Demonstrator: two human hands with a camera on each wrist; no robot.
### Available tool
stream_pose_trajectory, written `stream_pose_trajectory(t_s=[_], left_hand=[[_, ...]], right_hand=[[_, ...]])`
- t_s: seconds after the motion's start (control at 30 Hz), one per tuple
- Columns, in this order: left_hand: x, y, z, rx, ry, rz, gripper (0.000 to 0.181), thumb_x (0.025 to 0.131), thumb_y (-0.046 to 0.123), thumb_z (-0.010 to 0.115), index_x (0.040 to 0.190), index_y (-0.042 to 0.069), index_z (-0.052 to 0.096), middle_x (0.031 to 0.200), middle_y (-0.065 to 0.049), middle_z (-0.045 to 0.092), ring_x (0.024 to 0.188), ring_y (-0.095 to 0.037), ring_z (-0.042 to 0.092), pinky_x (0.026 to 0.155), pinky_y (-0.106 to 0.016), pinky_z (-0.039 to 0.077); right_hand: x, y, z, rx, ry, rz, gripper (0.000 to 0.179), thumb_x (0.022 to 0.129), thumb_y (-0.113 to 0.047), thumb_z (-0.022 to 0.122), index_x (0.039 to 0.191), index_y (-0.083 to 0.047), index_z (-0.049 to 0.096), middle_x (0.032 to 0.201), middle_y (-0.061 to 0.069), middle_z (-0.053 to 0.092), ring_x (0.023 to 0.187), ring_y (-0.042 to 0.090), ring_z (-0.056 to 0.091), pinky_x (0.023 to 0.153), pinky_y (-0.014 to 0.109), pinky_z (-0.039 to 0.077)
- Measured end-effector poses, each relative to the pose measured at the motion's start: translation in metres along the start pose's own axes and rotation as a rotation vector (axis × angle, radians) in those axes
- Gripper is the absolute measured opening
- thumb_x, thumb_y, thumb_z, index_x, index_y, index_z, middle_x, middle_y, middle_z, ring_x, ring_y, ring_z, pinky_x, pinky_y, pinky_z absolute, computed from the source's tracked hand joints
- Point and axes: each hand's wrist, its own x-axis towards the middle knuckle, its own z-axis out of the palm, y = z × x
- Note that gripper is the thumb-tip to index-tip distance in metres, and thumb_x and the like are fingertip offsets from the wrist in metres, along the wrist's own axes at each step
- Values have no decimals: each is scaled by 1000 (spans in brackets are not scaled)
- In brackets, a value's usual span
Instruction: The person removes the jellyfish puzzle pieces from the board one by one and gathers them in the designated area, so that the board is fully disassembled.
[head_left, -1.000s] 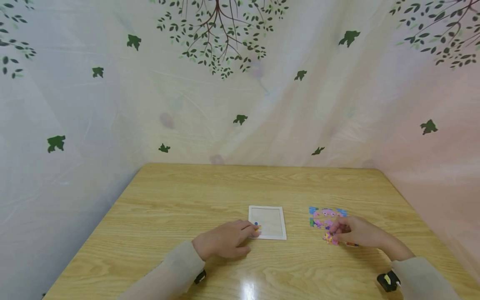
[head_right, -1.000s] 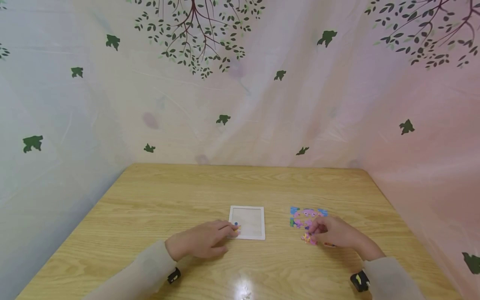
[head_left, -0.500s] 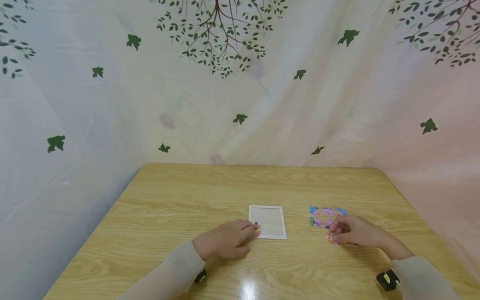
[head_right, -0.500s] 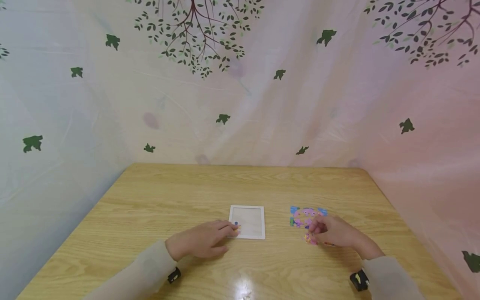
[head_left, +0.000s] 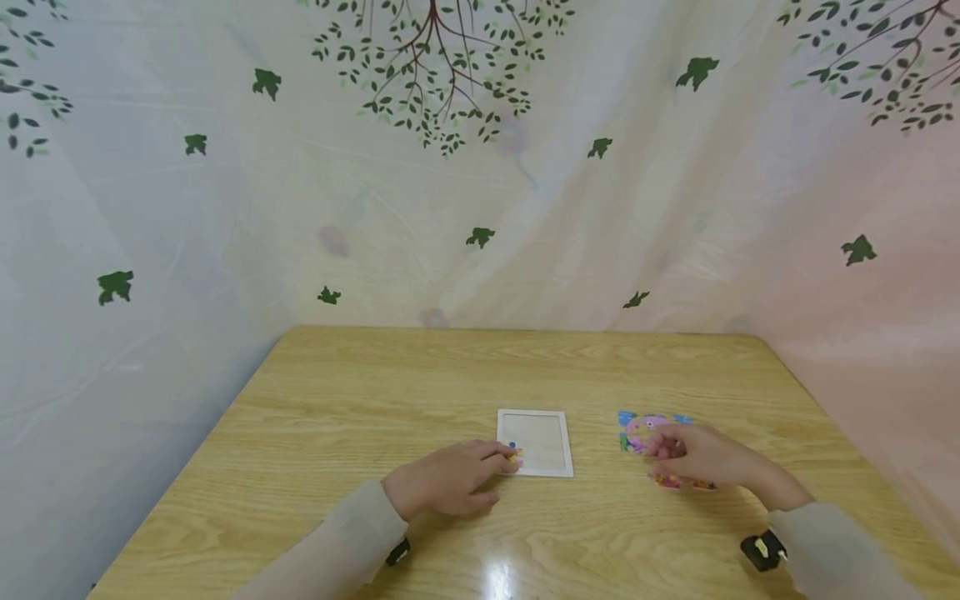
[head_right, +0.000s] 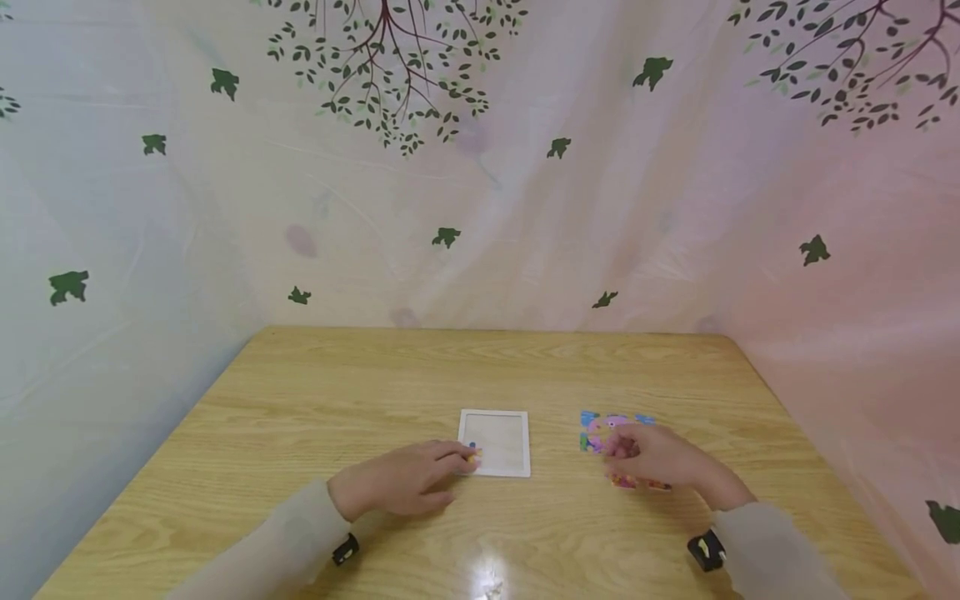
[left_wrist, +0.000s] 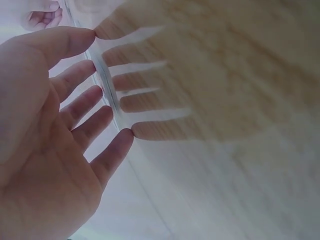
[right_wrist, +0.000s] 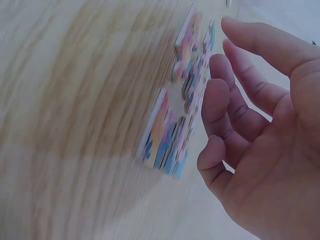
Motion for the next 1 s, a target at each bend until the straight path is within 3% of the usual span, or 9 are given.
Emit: stream_pose_trajectory(t_s=[0.3,0.47,0.73,1.0], left_hand=[[-3,-2,-1,-35,1,-25,47,104,19,62,151,16,54,149,-5,50,139,-22,47,115,-36,42],[-4,-3,0,-66,-10,-45,49,105,20,60,154,20,51,148,-3,51,137,-20,48,113,-36,43],[-4,-6,0,-89,-7,-66,48,105,21,62,151,24,54,148,-1,50,130,-17,54,109,-34,47],[-6,-8,0,-93,11,-27,43,104,18,63,146,20,58,147,-2,52,125,-17,58,108,-32,47]], right_hand=[[27,-21,14,-30,-16,-124,14,98,-15,72,102,-4,65,88,-1,57,74,6,51,62,21,46],[47,-35,26,-60,-29,-109,13,98,-20,73,104,-8,69,90,-3,63,77,6,55,64,21,47],[78,-57,47,-38,-76,-153,15,99,-18,70,108,-6,72,92,-3,66,80,9,59,69,23,51],[102,-77,67,-63,-96,-179,18,100,-16,69,112,-4,74,93,-6,68,84,6,60,76,23,51]])
